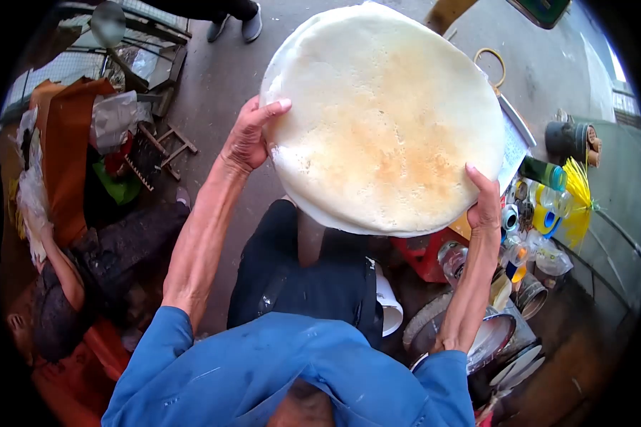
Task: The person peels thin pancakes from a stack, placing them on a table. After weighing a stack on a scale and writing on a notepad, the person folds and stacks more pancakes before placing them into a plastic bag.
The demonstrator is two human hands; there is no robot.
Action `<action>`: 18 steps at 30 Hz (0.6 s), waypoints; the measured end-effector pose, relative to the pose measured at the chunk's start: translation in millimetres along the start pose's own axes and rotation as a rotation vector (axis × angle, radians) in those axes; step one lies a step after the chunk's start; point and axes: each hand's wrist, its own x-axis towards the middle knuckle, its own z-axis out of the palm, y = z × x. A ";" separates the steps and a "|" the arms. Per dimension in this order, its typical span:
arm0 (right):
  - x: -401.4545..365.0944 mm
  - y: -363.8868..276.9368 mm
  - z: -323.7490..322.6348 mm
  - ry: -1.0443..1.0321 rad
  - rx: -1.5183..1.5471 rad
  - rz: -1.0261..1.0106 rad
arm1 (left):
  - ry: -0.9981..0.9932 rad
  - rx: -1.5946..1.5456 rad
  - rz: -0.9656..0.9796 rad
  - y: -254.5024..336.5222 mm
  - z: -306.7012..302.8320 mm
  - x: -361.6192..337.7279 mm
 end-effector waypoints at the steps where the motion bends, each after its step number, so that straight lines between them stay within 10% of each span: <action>1: -7.6 -1.7 -1.5 -0.008 -0.032 0.019 | 0.004 -0.057 0.005 -4.8 1.1 -20.4; 18: -193.9 68.2 249.6 -0.920 -0.680 0.052 | 0.971 -0.593 0.449 -183.2 -83.9 -475.1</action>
